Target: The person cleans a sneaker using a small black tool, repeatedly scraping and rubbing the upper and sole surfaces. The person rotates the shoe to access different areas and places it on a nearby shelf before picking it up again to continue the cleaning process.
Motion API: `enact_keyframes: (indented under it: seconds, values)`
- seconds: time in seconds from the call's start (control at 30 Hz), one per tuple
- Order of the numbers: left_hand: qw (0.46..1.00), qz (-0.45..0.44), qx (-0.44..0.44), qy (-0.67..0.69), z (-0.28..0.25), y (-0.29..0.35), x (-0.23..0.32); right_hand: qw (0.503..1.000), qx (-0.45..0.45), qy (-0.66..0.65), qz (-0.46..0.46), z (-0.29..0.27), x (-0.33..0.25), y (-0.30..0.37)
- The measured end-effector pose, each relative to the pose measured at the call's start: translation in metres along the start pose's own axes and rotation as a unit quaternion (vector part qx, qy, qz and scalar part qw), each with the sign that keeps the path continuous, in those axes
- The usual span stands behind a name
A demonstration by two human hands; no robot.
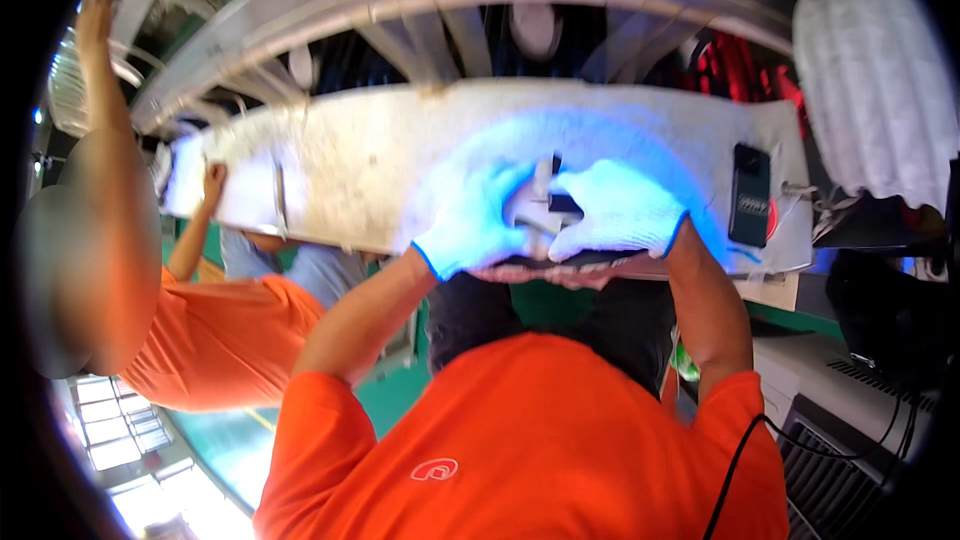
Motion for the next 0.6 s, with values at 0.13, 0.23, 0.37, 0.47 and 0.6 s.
enact_keyframes:
  seconds: [0.13, 0.23, 0.37, 0.47, 0.6]
  values:
    - [0.989, 0.128, 0.019, -0.075, -0.004, 0.004, -0.005, 0.915, 0.222, -0.328, 0.075, 0.031, 0.081, 0.023]
    - [0.964, 0.181, 0.119, -0.154, -0.007, 0.007, 0.014, 0.657, 0.342, -0.665, 0.097, 0.075, 0.134, 0.067]
    - [0.943, 0.273, -0.021, -0.191, 0.013, 0.003, 0.102, 0.593, 0.344, -0.727, 0.041, 0.096, 0.148, 0.079]
    - [0.962, 0.175, -0.093, -0.190, 0.030, -0.018, 0.125, 0.630, 0.362, -0.682, 0.087, 0.081, 0.127, 0.071]
    - [0.966, 0.249, 0.072, 0.018, -0.018, 0.018, 0.134, 0.745, 0.380, -0.530, 0.140, 0.069, 0.100, 0.061]
Point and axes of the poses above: each hand's wrist, its own y-axis away from the middle knuckle, its own z-axis out of the palm, x = y × z, the point moved 1 cm from there along -y, towards the middle knuckle
